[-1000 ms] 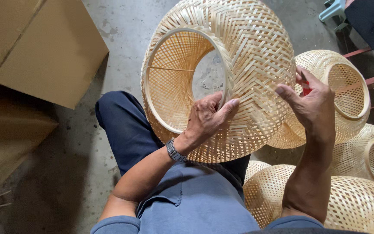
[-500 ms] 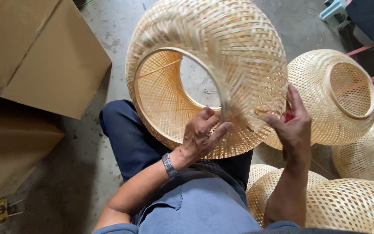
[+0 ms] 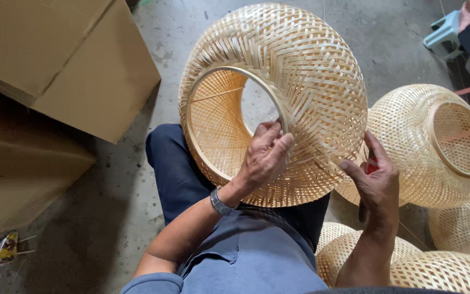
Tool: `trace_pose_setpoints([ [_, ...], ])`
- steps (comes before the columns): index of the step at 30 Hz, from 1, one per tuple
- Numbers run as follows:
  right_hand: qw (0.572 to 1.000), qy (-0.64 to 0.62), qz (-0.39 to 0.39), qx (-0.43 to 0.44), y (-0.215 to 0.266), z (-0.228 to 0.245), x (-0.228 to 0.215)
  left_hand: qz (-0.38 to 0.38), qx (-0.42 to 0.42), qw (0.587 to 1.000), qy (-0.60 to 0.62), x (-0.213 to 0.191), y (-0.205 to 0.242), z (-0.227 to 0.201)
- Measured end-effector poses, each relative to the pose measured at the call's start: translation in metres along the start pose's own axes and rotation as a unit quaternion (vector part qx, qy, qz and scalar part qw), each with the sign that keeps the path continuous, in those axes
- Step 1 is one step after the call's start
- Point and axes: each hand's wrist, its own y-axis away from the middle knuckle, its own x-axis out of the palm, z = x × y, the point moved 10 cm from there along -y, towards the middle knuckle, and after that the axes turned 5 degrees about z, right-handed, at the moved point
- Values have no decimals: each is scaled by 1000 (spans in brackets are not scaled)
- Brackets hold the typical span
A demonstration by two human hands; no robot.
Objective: The person sits on the floor and uses a red-handled tool to trim and tuck loose bamboo strands along the rim of a woven basket. They rotate the basket to access different sections of the rim, ensuring a clean finish.
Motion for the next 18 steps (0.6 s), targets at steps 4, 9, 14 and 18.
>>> trace_pose_setpoints([
  [4, 999, 50, -10, -13, 4, 19, 4, -10, -150, 950, 273, -10, -13, 54],
  [9, 991, 89, -20, 93, 15, 17, 5, 17, -237, 924, 301, -16, -27, 70],
  [14, 996, 10, -32, 79, 13, 21, 12, 15, -228, 913, 337, -18, -53, 79],
  [18, 991, -122, -8, 47, 6, 3, 34, 10, -220, 882, 417, -9, -77, 113],
])
